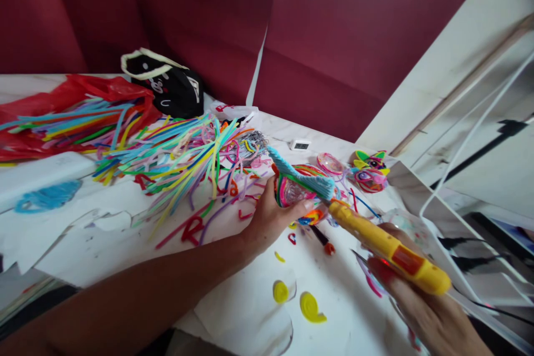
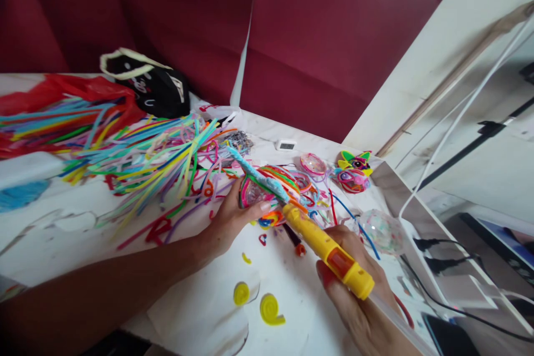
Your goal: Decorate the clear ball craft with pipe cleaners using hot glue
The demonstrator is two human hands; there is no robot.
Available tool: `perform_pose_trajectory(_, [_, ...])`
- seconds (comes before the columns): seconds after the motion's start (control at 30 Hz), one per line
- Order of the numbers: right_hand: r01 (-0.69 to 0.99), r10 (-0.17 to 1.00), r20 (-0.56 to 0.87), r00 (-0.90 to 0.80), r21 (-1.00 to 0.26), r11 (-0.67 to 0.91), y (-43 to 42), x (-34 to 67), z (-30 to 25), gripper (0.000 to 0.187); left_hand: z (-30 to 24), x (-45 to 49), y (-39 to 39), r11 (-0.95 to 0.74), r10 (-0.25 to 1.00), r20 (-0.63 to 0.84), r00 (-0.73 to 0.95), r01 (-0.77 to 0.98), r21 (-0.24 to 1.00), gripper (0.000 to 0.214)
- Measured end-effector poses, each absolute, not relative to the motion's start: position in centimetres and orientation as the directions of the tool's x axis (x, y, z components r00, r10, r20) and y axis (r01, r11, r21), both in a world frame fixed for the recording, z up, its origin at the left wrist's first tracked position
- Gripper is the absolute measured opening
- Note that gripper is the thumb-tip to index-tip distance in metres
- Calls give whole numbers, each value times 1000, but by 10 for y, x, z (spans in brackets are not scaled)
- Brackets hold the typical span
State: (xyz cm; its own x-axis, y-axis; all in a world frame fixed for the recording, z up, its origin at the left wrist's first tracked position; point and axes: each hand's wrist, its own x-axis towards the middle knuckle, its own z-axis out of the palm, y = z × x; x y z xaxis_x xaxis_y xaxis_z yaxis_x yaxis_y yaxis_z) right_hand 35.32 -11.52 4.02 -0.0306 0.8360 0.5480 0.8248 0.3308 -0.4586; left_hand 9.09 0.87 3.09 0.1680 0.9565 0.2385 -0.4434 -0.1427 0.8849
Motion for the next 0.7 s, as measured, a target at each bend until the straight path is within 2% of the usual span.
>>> perform_pose_trajectory(0.1, [825, 850, 525, -47, -458, 330, -115, 355, 40, 17, 32, 91, 8, -134, 959, 228, 167, -441, 887, 59])
perform_pose_trajectory(0.27, [824, 851, 526, 1, -482, 297, -115, 339, 42, 31, 32, 91, 9, -124, 957, 228, 181, -457, 881, 59])
perform_pose_trajectory(0.53, [799, 857, 515, 17, -522, 297, -111, 336, 45, 32, 29, 90, 10, -150, 948, 258, 188, -451, 880, 58])
perform_pose_trajectory(0.7, [782, 858, 514, 15, -540, 310, -113, 340, 46, 16, 30, 90, 10, -138, 950, 247, 193, -449, 883, 61])
